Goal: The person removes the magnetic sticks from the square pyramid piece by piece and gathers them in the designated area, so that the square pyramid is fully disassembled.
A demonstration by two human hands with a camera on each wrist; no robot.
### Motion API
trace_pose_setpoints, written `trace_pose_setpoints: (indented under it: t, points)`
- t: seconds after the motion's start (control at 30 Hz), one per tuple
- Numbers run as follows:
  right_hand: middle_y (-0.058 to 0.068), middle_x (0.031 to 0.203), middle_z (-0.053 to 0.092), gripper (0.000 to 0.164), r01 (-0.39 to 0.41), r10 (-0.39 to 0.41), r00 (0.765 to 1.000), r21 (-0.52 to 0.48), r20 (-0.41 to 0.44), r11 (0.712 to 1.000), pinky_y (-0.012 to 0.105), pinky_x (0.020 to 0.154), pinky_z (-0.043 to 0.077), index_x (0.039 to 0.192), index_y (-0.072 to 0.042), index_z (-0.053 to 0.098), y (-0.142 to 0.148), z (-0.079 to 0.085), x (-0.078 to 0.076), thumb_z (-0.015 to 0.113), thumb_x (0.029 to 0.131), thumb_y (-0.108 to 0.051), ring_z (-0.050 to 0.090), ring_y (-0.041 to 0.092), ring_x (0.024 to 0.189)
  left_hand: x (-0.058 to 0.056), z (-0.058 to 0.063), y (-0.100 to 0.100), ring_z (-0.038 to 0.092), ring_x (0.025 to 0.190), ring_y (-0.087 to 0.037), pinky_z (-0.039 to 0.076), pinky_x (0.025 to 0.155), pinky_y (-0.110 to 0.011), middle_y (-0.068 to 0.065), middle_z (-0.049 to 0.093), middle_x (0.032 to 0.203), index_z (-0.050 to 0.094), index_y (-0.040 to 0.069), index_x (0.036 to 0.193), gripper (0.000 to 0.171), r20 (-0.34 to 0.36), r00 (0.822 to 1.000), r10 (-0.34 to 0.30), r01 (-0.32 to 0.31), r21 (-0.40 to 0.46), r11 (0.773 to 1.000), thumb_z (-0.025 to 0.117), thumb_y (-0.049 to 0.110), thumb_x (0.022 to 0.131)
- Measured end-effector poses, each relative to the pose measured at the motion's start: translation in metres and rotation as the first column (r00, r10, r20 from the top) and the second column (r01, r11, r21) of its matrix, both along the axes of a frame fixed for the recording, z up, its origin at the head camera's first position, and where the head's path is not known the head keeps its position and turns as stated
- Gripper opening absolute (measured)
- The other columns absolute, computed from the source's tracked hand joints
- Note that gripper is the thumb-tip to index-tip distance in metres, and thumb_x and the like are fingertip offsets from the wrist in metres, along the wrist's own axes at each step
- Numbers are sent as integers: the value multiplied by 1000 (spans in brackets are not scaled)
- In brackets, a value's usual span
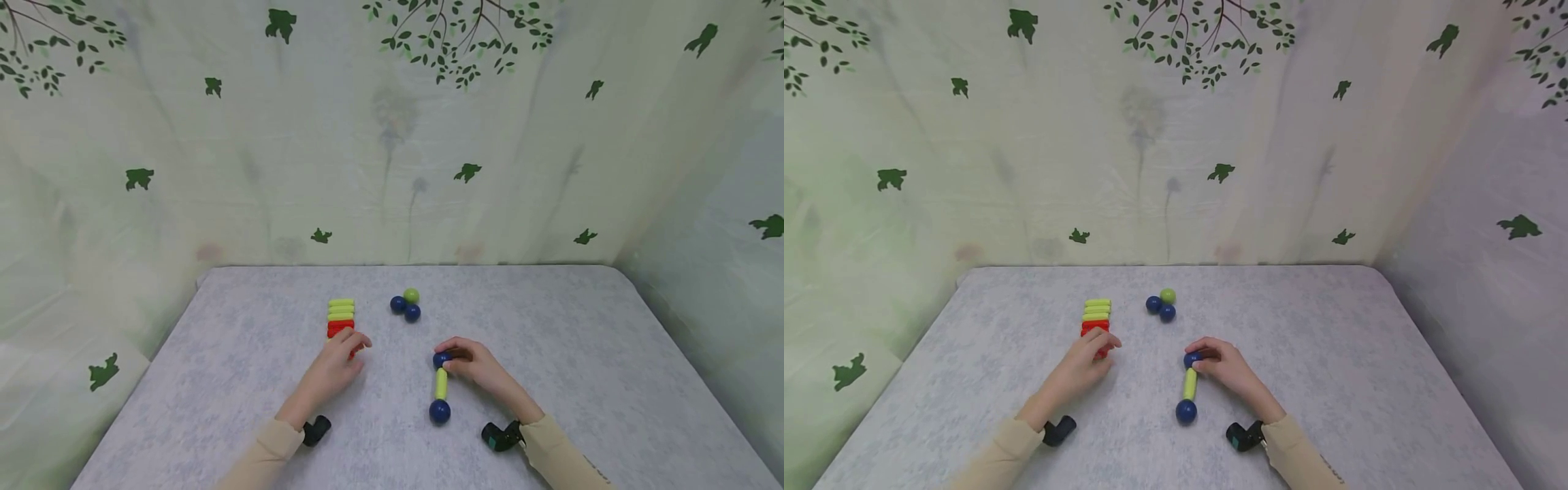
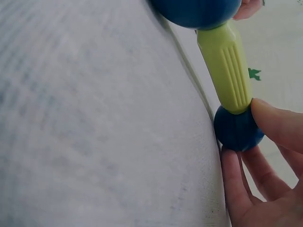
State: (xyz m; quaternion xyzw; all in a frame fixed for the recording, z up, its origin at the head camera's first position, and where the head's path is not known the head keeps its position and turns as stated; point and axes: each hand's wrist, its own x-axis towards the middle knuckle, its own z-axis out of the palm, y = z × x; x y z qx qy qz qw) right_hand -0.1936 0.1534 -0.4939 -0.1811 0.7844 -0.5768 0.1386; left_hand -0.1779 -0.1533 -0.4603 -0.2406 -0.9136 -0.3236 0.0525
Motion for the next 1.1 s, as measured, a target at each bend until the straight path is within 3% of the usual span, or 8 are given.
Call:
trace_pose_setpoints:
  t: [0.07,0.13,0.2,0.27,0.4,0.57,0.87,1.1]
  points:
    - [10,117,61,26,19,-19,1000,14,-19,1000,31,82,48,118,-4,63,-1,1,1,63,92,-11,58,22,101,5,0,12,56,92,-20,50,80,-34,-5,57,102,60,6,108,26,67,990,-122,120,33,992,68,-3,85]
    - [10,115,61,26,47,-46,998,25,-33,999,33,82,48,116,-4,64,-2,2,3,65,91,-12,58,23,100,10,-2,23,56,95,-19,50,81,-32,-4,58,105,59,7,111,25,154,962,-227,222,49,974,67,4,87]
    - [9,112,61,26,83,-81,996,43,-42,996,34,81,48,114,-5,65,-3,4,4,68,89,-13,58,22,97,14,-3,35,55,97,-16,48,83,-29,-1,56,109,58,10,114,27,232,931,-283,280,46,959,68,12,89]
    - [8,108,62,25,120,-118,992,63,-48,991,34,80,48,110,-5,65,-5,5,5,70,88,-14,58,21,95,18,-3,45,54,100,-14,47,85,-28,2,54,112,57,13,117,31,274,914,-300,306,22,952,70,20,89]
    - [5,102,58,21,184,-178,982,115,-61,976,33,77,48,105,-8,65,-7,7,7,72,86,-14,57,18,90,22,-5,59,51,99,-9,46,86,-28,5,51,112,55,18,118,39,265,929,-259,290,-82,954,73,26,86]
    - [7,103,55,20,204,-195,978,133,-74,970,34,76,48,102,-8,64,-5,6,9,72,86,-14,57,20,91,18,-8,65,52,99,-9,47,87,-30,4,56,111,55,16,117,35,260,945,-197,237,-131,963,72,17,86]
    - [10,111,61,27,-32,36,998,61,-52,998,35,88,47,113,-2,62,6,7,11,68,88,-11,58,24,103,8,-10,59,51,103,-16,46,89,-35,-1,58,114,58,15,116,31,228,954,-192,218,-93,972,67,5,88]
    - [11,111,60,24,-90,91,995,43,-32,995,32,88,46,113,0,62,10,5,11,65,90,-8,58,25,103,0,-11,56,50,101,-16,44,89,-33,3,61,114,63,15,112,28,145,956,-255,273,-126,954,65,2,88]
